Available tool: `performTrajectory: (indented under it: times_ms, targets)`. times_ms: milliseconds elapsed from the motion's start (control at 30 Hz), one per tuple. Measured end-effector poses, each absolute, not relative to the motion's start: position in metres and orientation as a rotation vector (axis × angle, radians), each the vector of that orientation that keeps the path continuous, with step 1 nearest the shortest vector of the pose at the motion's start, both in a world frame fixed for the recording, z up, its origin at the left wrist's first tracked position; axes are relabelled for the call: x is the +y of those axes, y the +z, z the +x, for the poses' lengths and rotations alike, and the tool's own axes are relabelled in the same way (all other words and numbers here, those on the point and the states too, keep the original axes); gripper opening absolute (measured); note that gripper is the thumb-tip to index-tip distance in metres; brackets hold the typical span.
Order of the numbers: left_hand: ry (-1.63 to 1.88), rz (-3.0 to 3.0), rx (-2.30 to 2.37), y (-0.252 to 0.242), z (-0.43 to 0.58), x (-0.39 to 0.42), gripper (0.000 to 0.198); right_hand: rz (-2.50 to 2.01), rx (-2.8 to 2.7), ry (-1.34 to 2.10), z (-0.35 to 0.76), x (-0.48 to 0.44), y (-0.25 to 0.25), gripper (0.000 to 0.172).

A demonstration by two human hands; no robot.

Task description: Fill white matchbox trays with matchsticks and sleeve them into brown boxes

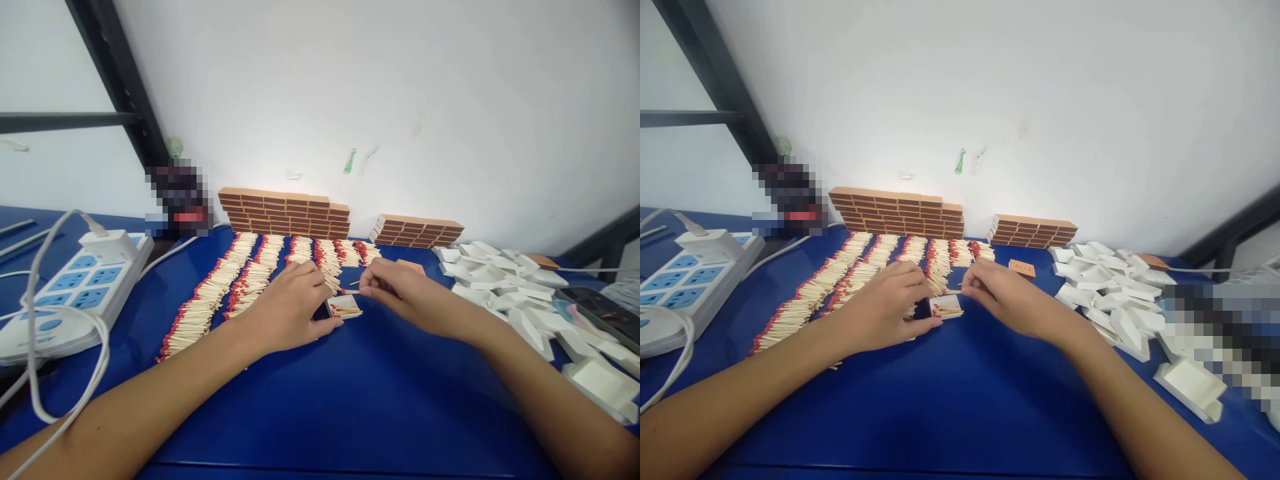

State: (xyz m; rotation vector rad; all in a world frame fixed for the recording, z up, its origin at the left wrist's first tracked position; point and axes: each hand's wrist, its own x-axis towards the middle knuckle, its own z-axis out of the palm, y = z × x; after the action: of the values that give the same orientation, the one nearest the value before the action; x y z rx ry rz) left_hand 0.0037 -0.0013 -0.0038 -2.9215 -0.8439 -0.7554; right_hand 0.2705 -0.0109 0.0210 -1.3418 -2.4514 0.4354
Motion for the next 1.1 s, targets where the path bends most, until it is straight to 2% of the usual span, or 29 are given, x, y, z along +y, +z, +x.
performTrajectory:
  times_ms: [133,400,567,700,833,933,1100]
  targets:
    - [-0.746,-2.938,-0.84,-0.003,0.004,-0.001,0.026,-1.297,-2.463,0.54,0.261,-0.018,0.024,0.027]
    - [-0.763,-2.942,-0.81,-0.003,0.004,-0.002,0.028,-1.432,-2.339,0.192,0.284,0.015,-0.003,0.027]
    - [-0.754,-2.943,-0.823,0.0,0.004,-0.002,0.029,-1.637,-2.355,0.14,0.29,0.019,0.001,0.045]
    - [-0.76,-2.936,-0.824,0.0,0.004,-0.003,0.028,-1.503,-2.32,0.201,0.303,0.021,0.007,0.03]
    - [-0.785,-2.932,-0.82,-0.001,0.004,-0.003,0.027,-1.357,-2.44,0.4,0.306,0.021,0.005,0.028]
    - [-0.783,-2.937,-0.813,-0.001,0.004,-0.003,0.027,-1.413,-2.438,0.399,0.305,0.023,0.0,0.022]
    - [-0.783,-2.932,-0.806,-0.001,0.004,-0.004,0.027,-1.486,-2.355,0.339,0.318,0.036,-0.007,0.029]
